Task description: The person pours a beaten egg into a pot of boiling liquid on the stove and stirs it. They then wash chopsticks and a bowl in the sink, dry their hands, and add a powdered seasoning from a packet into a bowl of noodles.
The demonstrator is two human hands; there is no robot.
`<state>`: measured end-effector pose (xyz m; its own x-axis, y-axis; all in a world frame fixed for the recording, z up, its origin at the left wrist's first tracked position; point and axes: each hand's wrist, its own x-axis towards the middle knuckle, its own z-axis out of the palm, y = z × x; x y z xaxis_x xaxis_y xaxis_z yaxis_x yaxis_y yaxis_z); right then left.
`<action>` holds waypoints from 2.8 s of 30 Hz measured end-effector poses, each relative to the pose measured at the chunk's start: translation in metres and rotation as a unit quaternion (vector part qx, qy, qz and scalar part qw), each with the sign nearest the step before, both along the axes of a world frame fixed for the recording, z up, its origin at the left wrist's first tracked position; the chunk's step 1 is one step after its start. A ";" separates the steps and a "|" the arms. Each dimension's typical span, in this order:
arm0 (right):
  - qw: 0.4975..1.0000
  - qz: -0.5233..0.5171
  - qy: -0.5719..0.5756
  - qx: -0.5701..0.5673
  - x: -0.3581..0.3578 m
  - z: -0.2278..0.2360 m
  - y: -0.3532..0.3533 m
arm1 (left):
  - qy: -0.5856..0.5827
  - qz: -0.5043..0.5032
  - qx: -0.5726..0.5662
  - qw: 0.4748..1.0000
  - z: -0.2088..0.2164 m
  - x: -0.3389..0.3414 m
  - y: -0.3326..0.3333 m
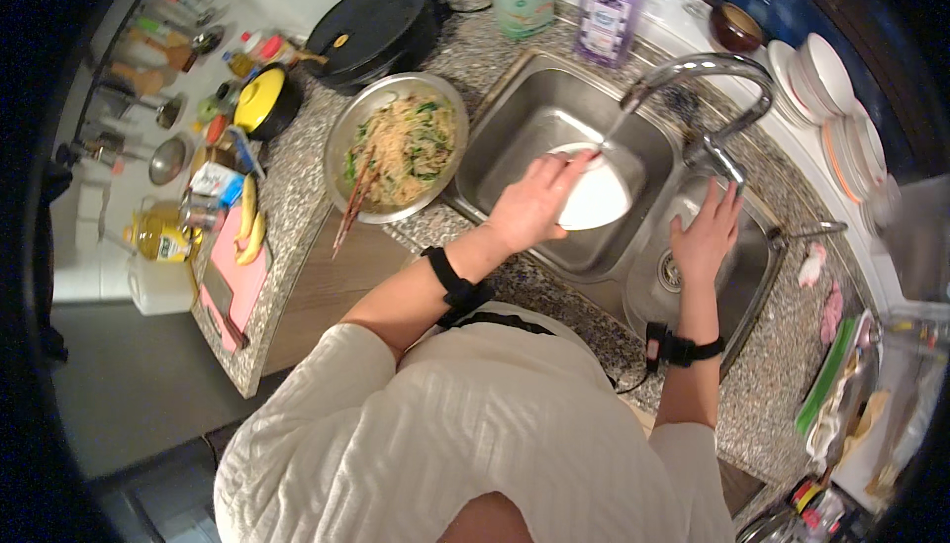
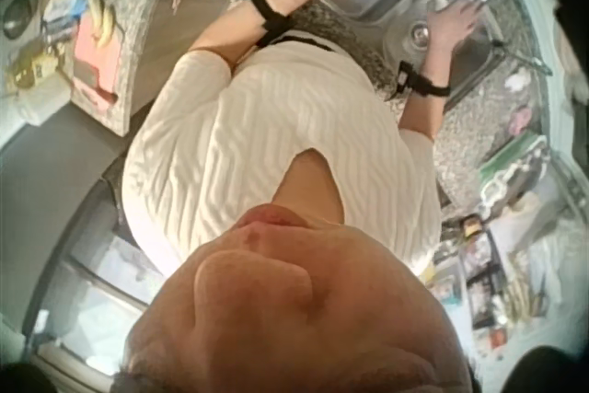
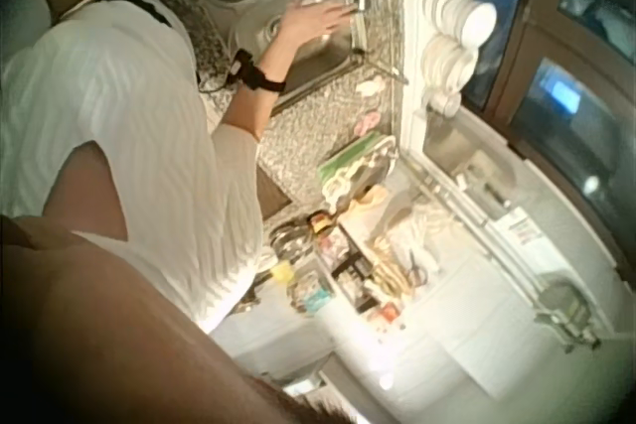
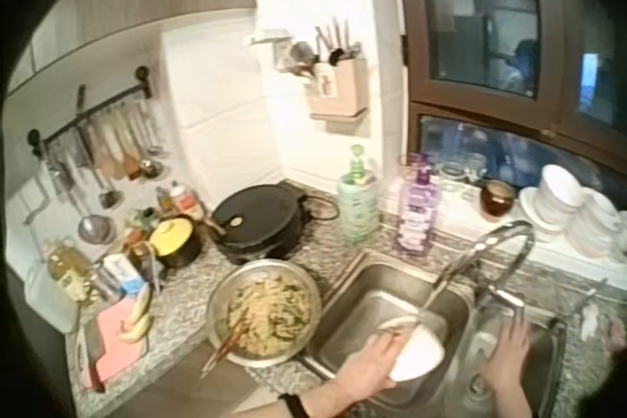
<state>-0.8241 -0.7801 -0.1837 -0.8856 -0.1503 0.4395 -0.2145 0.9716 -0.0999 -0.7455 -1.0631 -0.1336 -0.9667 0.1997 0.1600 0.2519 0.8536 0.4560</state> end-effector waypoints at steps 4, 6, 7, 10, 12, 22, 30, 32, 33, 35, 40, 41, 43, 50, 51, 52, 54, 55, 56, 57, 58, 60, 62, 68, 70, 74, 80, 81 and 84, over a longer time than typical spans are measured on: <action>0.967 0.214 -0.109 -0.084 0.028 0.009 -0.051 | 0.049 -0.046 0.000 0.998 0.006 0.005 0.002; 0.961 0.208 -0.130 -0.127 0.030 0.008 -0.068 | 0.090 -0.071 -0.005 0.993 0.010 0.007 0.004; 0.963 0.200 -0.118 -0.138 0.030 0.007 -0.071 | 0.086 -0.065 -0.009 0.994 0.012 0.008 0.004; 0.962 0.200 -0.071 -0.170 0.024 0.006 -0.076 | 0.102 -0.052 -0.027 0.993 0.019 0.012 0.004; 0.961 0.212 -0.062 -0.168 0.021 0.009 -0.074 | 0.123 -0.061 -0.040 0.990 0.023 0.014 0.005; 0.968 0.136 -0.064 -0.202 0.038 0.011 -0.029 | 0.163 -0.132 0.026 0.977 0.026 0.008 0.029; 0.801 -0.103 -0.173 -0.564 0.117 0.008 0.070 | 0.111 -0.093 -0.001 0.989 0.002 0.004 0.007; 0.683 -0.201 -0.229 -0.663 0.134 0.017 0.104 | 0.084 -0.071 0.010 0.994 -0.009 0.003 -0.001; 0.639 -0.199 -0.224 -0.708 0.145 0.020 0.122 | 0.070 -0.056 0.014 0.996 -0.015 0.004 -0.004; 0.611 -0.212 -0.211 -0.733 0.156 0.023 0.155 | 0.028 -0.035 0.048 0.998 -0.024 0.002 -0.008; 0.466 -0.293 -0.136 -0.824 0.150 0.006 0.233 | -0.033 -0.027 0.079 0.996 -0.041 -0.004 -0.009; 0.446 -0.316 -0.117 -0.829 0.148 0.001 0.245 | -0.036 -0.032 0.083 0.995 -0.043 -0.005 -0.009; 0.421 -0.336 -0.095 -0.837 0.146 -0.009 0.266 | -0.048 -0.028 0.074 0.996 -0.048 -0.006 -0.010; 0.360 -0.341 -0.075 -0.865 0.143 -0.032 0.304 | -0.085 -0.013 0.048 0.995 -0.058 -0.004 -0.012; 0.354 -0.331 -0.063 -0.873 0.142 -0.033 0.307 | -0.092 -0.010 0.042 0.995 -0.059 -0.004 -0.012; 0.335 -0.329 -0.047 -0.882 0.142 -0.034 0.310 | -0.097 -0.013 0.051 0.994 -0.060 -0.004 -0.012; 0.335 -0.329 -0.057 -0.881 0.143 -0.033 0.313 | -0.107 -0.018 0.069 0.992 -0.063 -0.004 -0.012; 0.329 -0.336 -0.048 -0.881 0.143 -0.031 0.313 | -0.108 -0.019 0.068 0.992 -0.064 -0.004 -0.012; 0.330 -0.318 -0.060 -0.887 0.144 -0.028 0.310 | -0.110 -0.020 0.067 0.991 -0.066 -0.004 -0.011; 0.328 -0.313 -0.060 -0.889 0.145 -0.024 0.306 | -0.102 -0.026 0.073 0.992 -0.068 -0.003 -0.011; 0.325 -0.320 -0.046 -0.889 0.145 -0.019 0.299 | -0.110 -0.020 0.063 0.992 -0.069 -0.003 -0.011; 0.307 -0.292 -0.085 -0.902 0.144 -0.008 0.275 | -0.109 -0.017 0.058 0.992 -0.072 -0.004 -0.010; 0.328 -0.284 -0.142 -0.890 0.135 0.000 0.236 | -0.157 -0.004 0.155 0.975 -0.072 -0.011 -0.006; 0.518 -0.032 -0.357 -0.777 0.041 0.001 0.093 | -0.282 0.101 0.462 0.834 -0.051 -0.073 0.016; 0.585 -0.036 -0.346 -0.733 0.000 -0.007 0.059 | -0.295 0.142 0.564 0.758 -0.040 -0.098 0.023; 0.682 -0.092 -0.287 -0.666 -0.054 -0.028 0.055 | -0.321 0.194 0.642 0.668 -0.029 -0.125 0.036; 0.623 -0.116 -0.248 -0.733 -0.064 -0.043 0.049 | -0.336 0.201 0.674 0.626 -0.040 -0.145 0.052; 0.605 -0.129 -0.244 -0.747 -0.063 -0.038 0.035 | -0.332 0.208 0.673 0.627 -0.042 -0.148 0.053; 0.612 0.024 -0.316 -0.725 -0.057 -0.026 -0.034 | -0.304 0.237 0.680 0.623 -0.041 -0.152 0.062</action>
<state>-0.8814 -0.8137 -0.2093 -0.9573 -0.0400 -0.2864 0.2874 -0.2417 -0.9268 -0.8979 -1.0013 -0.1749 -0.8306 -0.0518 -0.5544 -0.4535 -0.5148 0.7275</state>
